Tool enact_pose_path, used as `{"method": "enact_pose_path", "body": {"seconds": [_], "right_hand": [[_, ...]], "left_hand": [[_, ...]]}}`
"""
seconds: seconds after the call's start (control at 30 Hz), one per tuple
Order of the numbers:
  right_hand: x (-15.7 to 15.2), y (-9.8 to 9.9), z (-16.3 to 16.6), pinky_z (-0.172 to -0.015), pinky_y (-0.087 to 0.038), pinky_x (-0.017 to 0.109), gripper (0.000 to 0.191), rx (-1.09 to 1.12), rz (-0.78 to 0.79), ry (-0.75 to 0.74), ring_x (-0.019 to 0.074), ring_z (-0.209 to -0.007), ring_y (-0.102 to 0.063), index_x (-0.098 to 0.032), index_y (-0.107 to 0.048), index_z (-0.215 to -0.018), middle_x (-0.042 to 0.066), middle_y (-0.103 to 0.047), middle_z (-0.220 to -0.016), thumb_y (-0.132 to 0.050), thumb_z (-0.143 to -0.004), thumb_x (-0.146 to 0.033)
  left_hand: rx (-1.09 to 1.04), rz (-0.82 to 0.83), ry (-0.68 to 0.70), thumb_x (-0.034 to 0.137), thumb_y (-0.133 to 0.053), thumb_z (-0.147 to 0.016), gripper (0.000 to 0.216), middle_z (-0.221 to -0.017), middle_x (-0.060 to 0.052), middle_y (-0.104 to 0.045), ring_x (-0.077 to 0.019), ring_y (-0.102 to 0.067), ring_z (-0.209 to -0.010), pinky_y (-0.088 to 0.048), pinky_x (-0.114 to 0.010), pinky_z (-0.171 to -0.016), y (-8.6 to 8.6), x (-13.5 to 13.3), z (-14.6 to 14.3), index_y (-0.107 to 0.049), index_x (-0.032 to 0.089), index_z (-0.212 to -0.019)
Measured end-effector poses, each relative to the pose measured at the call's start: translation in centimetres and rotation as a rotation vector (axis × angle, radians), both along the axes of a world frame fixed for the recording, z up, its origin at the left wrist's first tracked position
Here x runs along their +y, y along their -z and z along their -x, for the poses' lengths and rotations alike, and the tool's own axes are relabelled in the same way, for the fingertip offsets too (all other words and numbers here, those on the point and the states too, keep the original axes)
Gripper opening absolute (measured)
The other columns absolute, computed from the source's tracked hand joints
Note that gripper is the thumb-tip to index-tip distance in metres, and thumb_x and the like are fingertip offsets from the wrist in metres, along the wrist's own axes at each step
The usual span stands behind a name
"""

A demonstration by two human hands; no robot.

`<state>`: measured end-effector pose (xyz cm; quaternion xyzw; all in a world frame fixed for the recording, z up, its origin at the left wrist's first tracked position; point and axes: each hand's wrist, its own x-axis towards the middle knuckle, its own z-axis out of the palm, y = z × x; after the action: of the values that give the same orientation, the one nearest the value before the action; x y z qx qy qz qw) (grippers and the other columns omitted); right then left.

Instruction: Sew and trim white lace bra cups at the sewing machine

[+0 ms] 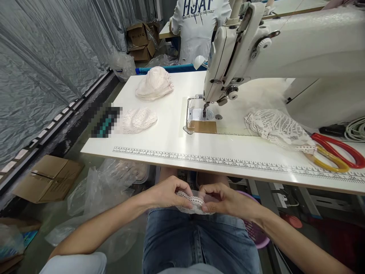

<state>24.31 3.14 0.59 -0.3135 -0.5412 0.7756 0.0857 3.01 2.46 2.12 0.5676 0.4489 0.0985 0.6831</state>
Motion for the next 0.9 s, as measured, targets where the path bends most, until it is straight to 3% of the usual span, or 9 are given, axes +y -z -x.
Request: {"method": "enact_pose_path", "body": {"seconds": [0.23,0.43,0.6,0.73,0.9], "right_hand": [[0.1,-0.2,0.7,-0.05,-0.025,0.022,0.035,-0.023,-0.075,-0.002,0.0081,-0.055,-0.034,-0.014,-0.057,-0.07,-0.004,-0.043,-0.058,-0.066,-0.072,-0.048],[0.3,-1.8,1.0,-0.049,-0.023,0.022,0.032,-0.021,-0.146,-0.099,0.0069,-0.053,-0.031,-0.015,-0.056,-0.069,-0.005,-0.041,-0.057,-0.063,-0.075,-0.046],[0.4,-2.5,1.1,-0.049,-0.025,0.021,0.032,-0.014,-0.199,-0.089,0.0073,-0.055,-0.033,-0.015,-0.053,-0.067,-0.005,-0.04,-0.058,-0.063,-0.075,-0.044],[0.3,-2.5,0.7,-0.05,-0.027,0.021,0.028,-0.013,-0.255,-0.113,0.0081,-0.056,-0.035,-0.015,-0.054,-0.067,-0.004,-0.042,-0.06,-0.064,-0.075,-0.04],[-0.3,-1.9,0.0,-0.054,-0.03,0.021,0.034,0.099,-0.289,-0.151,0.0092,-0.06,-0.039,-0.014,-0.056,-0.068,-0.003,-0.045,-0.065,-0.069,-0.068,-0.045]], "left_hand": [[0.032,0.034,-0.016,0.03,-0.074,-0.062,0.022,-0.062,0.003,-0.057,-0.0079,-0.046,-0.057,-0.034,-0.018,-0.053,0.0,-0.3,0.4,-0.067,0.012,-0.073],[0.105,-0.075,0.284,0.037,-0.072,-0.065,0.028,-0.079,-0.001,-0.065,-0.013,-0.055,-0.071,-0.038,-0.02,-0.061,-3.1,1.1,0.3,-0.069,0.017,-0.085],[0.224,-0.138,0.406,0.035,-0.069,-0.069,0.021,-0.063,0.003,-0.056,-0.0089,-0.047,-0.058,-0.031,-0.018,-0.05,-5.2,2.4,-0.7,-0.067,0.015,-0.076],[0.215,-0.072,0.395,0.036,-0.069,-0.068,0.022,-0.056,0.005,-0.046,-0.0062,-0.037,-0.051,-0.026,-0.018,-0.044,-5.6,2.3,-0.9,-0.065,0.014,-0.071],[0.076,0.196,0.197,0.042,-0.077,-0.057,0.034,-0.062,0.003,-0.056,-0.0064,-0.045,-0.051,-0.035,-0.017,-0.048,-6.0,1.3,0.3,-0.066,0.014,-0.073]]}}
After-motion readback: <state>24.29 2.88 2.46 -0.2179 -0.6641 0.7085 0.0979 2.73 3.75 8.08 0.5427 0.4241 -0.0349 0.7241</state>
